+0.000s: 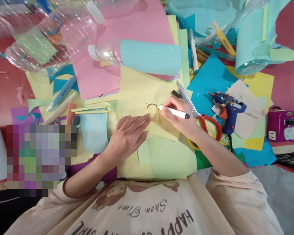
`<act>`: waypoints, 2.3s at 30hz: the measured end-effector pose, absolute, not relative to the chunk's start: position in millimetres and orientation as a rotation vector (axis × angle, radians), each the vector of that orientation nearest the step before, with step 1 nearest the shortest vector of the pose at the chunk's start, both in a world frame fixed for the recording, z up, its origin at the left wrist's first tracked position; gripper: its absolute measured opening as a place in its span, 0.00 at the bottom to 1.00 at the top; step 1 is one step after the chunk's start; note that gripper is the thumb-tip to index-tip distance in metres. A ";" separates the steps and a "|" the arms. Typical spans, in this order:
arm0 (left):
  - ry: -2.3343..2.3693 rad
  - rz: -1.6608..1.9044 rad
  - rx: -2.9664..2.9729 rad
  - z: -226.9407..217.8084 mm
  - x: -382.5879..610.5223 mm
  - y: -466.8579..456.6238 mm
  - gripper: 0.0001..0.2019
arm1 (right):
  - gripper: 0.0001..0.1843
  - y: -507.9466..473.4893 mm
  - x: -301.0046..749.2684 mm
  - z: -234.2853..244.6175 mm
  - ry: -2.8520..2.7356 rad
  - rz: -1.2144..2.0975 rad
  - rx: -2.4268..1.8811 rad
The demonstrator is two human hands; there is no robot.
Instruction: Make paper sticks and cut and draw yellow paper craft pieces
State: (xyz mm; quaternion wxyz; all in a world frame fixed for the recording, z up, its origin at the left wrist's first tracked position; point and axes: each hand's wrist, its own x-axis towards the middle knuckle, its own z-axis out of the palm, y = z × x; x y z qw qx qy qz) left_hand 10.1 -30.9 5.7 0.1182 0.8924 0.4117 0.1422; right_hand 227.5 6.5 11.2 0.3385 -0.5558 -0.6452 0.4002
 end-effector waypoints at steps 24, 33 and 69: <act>1.182 0.434 2.652 5.1 11.9 -30.2 0.17 | 0.07 6.9 222.4 15.4 -1.583 1.065 -1.349; 1.195 0.484 2.672 5.2 13.4 -29.1 0.15 | 0.12 11.5 207.8 22.4 -1.557 1.293 -1.346; 1.225 0.461 2.625 4.1 13.0 -31.2 0.15 | 0.07 8.5 197.3 11.4 -1.734 1.221 -1.268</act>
